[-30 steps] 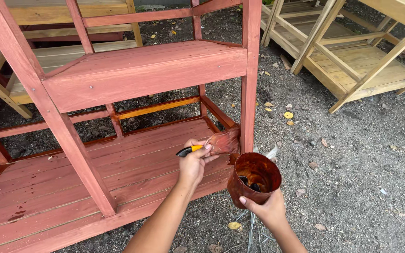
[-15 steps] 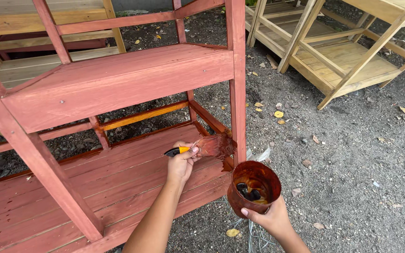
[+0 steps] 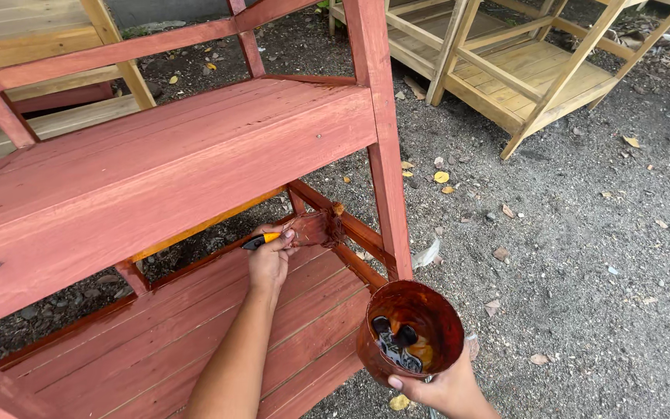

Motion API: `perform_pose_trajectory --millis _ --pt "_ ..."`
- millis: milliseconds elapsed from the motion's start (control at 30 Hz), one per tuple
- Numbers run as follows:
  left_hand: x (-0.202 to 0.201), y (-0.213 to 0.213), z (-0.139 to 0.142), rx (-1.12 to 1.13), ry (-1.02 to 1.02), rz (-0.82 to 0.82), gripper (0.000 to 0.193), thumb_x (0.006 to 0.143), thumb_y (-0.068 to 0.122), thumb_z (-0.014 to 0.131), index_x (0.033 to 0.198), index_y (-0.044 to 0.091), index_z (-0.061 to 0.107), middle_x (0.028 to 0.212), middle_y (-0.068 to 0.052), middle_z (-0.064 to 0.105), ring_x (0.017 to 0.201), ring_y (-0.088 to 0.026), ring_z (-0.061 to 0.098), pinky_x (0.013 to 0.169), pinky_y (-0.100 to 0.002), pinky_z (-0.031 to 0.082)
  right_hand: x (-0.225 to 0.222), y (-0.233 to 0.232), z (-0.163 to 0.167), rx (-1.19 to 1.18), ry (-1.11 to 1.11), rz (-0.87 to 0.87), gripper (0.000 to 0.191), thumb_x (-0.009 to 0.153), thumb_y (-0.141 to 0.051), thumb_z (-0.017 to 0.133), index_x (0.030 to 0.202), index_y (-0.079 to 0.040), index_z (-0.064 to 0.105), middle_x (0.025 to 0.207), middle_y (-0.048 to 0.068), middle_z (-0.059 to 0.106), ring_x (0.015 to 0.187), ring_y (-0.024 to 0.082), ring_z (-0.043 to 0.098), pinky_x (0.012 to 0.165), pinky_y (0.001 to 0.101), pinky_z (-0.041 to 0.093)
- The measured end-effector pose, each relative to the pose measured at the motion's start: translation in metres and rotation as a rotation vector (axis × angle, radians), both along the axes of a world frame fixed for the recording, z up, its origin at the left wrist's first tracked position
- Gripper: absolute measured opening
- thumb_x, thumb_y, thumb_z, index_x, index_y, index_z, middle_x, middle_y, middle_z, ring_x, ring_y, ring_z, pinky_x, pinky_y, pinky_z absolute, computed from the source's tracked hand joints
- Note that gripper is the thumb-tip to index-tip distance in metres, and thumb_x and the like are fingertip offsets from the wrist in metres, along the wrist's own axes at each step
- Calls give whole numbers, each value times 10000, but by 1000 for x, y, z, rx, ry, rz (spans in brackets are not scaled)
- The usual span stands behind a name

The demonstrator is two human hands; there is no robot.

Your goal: The person applies a reddish-brown stain to a three-tier wooden shelving unit using a brush and a small container. They work on the vertical supports and shelves, then lift and reposition the unit to access different sides before continuing to apply stain to the lower shelves and frame.

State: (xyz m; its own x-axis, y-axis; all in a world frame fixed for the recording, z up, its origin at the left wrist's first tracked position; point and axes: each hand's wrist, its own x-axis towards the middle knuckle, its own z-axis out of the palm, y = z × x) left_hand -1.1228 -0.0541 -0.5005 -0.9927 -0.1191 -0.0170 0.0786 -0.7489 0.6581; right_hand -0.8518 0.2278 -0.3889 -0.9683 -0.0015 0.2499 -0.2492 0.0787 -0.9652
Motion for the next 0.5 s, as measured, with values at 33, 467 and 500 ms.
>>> perform_pose_trajectory --millis 33,467,500 --pt "-6 -3 -2 -1 10 -3 247 857 -120 671 963 88 590 931 -116 682 787 -231 699 668 -406 583 0 -3 0 -7 -10 -5 1121 545 -164 964 1477 33 372 1392 195 601 1313 285 587 1128 451 447" --pt "-93 -18 -57 -38 -71 356 677 692 -188 459 1280 144 499 1219 -172 588 891 -282 676 782 -558 671 -9 -36 -2 -196 -183 -60 1190 539 -95 968 1518 -20 296 1477 185 522 1393 299 523 1163 496 414" --pt "-97 -19 -58 -83 74 368 540 848 -72 505 1360 99 504 1318 -213 568 1046 -284 656 900 -531 631 -13 -37 -2 -164 -165 -58 1190 542 -91 970 1521 -12 298 1478 191 523 1395 300 519 1169 491 402"
